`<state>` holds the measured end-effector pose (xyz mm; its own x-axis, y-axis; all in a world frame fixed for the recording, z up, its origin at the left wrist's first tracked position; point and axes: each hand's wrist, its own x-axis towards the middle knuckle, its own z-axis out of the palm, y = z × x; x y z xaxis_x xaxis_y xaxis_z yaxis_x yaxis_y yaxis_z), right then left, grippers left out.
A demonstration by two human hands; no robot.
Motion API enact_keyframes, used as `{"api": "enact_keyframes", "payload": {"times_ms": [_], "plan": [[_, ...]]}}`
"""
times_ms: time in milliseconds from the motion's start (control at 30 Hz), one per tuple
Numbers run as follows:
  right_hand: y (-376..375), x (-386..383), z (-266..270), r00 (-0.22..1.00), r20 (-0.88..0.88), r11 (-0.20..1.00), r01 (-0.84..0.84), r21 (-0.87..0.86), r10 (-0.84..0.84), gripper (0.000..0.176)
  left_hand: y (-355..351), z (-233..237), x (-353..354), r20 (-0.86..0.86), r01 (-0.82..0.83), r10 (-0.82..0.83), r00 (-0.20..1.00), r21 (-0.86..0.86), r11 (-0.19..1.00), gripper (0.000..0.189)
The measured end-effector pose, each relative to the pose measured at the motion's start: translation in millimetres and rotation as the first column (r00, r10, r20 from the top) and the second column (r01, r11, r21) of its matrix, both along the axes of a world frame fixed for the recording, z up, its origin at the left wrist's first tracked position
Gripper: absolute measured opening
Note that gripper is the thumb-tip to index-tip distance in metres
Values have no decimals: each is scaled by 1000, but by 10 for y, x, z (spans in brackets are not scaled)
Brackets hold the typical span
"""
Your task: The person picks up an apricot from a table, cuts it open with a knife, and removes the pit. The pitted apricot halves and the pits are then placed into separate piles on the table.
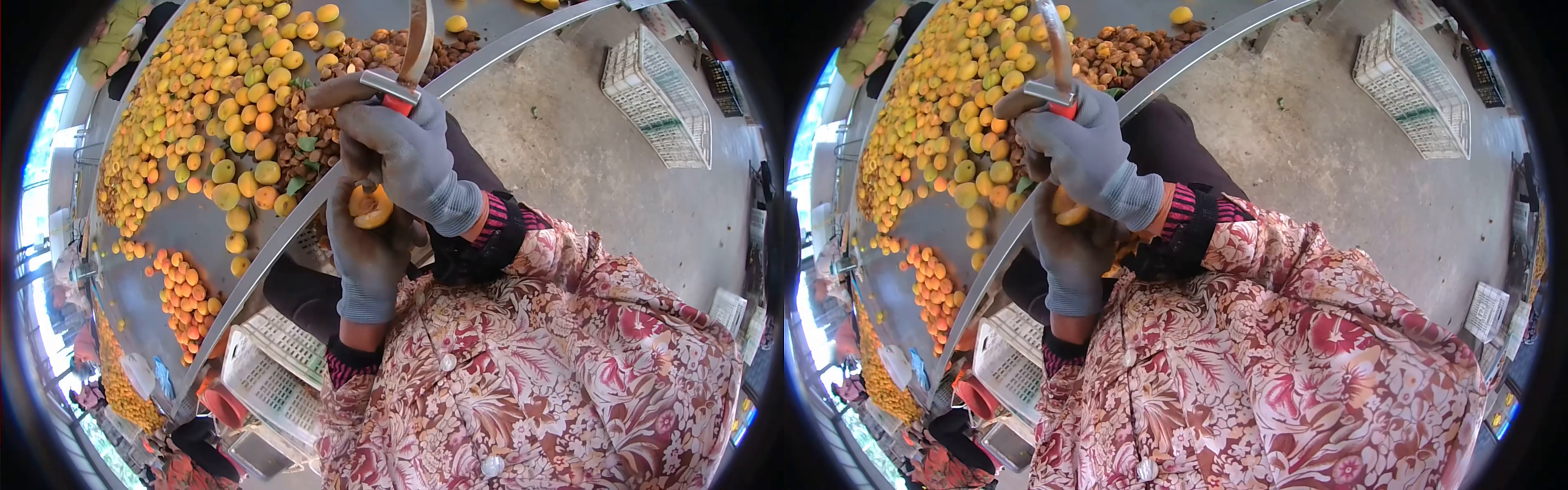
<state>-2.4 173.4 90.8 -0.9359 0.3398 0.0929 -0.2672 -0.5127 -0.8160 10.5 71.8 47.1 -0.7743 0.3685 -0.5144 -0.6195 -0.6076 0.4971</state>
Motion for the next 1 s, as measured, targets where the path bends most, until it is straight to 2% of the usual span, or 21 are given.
{"api": "enact_keyframes", "payload": {"times_ms": [67, 133, 167, 200, 233, 367, 433, 467, 500, 533, 567, 633, 667, 700, 733, 767, 867, 900, 933, 967, 1000], "plan": [[10, -27, -4, 996, 88, 999, -23, -35, 26, 22, -63, -110, -25, 52, 8, -6, 999, -44, 999, 29], [48, -80, -39, 992, 117, 998, -55, 7, 54, 22, -189, -231, -72, -322, 389, -297, 899, 278, 878, 29], [64, -95, -57, 987, 144, 995, -85, 50, 77, 23, -170, -234, -41, -318, 389, -298, 900, 277, 879, 29], [75, -102, -71, 986, 146, 995, -85, 50, 77, 23, -71, -128, -8, -184, 211, -203, 962, 27, 977, 30], [81, -109, -86, 987, 131, 996, -95, -3, 94, 18, -14, -73, 4, -81, 44, -66, 995, -249, 968, 31], [0, -74, -156, 999, 52, 993, -7, -120, 13, 13, -211, -286, -129, 9, 136, -142, 990, -339, 931, 34], [34, -98, -186, 996, 90, 996, -9, -91, 17, 14, -300, -324, -152, -139, 327, -333, 933, -65, 943, 33], [71, -113, -206, 992, 126, 998, -9, -59, 16, 14, -256, -368, -121, -137, 329, -335, 932, -65, 942, 33], [123, -130, -238, 992, 128, 998, -6, -59, 13, 14, -123, -338, -67, -570, 81, -367, 735, -465, 882, 27], [173, -145, -281, 982, 153, 994, -109, -33, 112, 19, -49, -327, -39, -785, -336, -519, 338, -616, 713, 23], [194, -147, -317, 961, 181, 977, -211, -10, 210, 24, -97, -371, -70, -784, -333, -520, 340, -617, 713, 23], [163, -122, -367, 976, 183, 993, -118, -1, 116, 23, -221, -428, -153, -710, -328, -674, 204, -698, 636, 28], [139, -116, -367, 984, 178, 1000, -25, 7, 23, 23, -224, -462, -147, -709, -331, -674, 208, -699, 634, 28], [92, -118, -314, 984, 174, 1000, -29, 7, 28, 23, -168, -414, -154, -560, -57, -384, 734, -614, 787, 34], [25, -106, -228, 981, 191, 998, 40, -49, -29, 23, -133, -380, -156, -71, 74, -105, 992, -350, 934, 40], [-15, -93, -185, 973, 214, 988, 111, -105, -86, 23, -149, -359, -130, -68, 73, -103, 992, -352, 933, 40], [46, -162, -318, 976, 209, 975, 97, -202, -54, 15, -186, -337, -89, -252, 160, -336, 908, -532, 831, 26], [106, -186, -363, 976, 209, 974, 102, -201, -59, 15, -185, -365, -144, -591, -110, -559, 582, -738, 665, 25], [184, -189, -413, 972, 220, 979, -41, -201, 86, 15, -184, -390, -166, -633, -461, -766, 110, -715, 525, 30], [232, -183, -451, 944, 234, 961, -184, -205, 230, 14, -183, -413, -146, -633, -457, -766, 114, -718, 525, 30], [244, -181, -466, 943, 239, 961, -184, -206, 232, 14, -181, -428, -120, -645, -70, -623, 442, -717, 693, 30]]}}
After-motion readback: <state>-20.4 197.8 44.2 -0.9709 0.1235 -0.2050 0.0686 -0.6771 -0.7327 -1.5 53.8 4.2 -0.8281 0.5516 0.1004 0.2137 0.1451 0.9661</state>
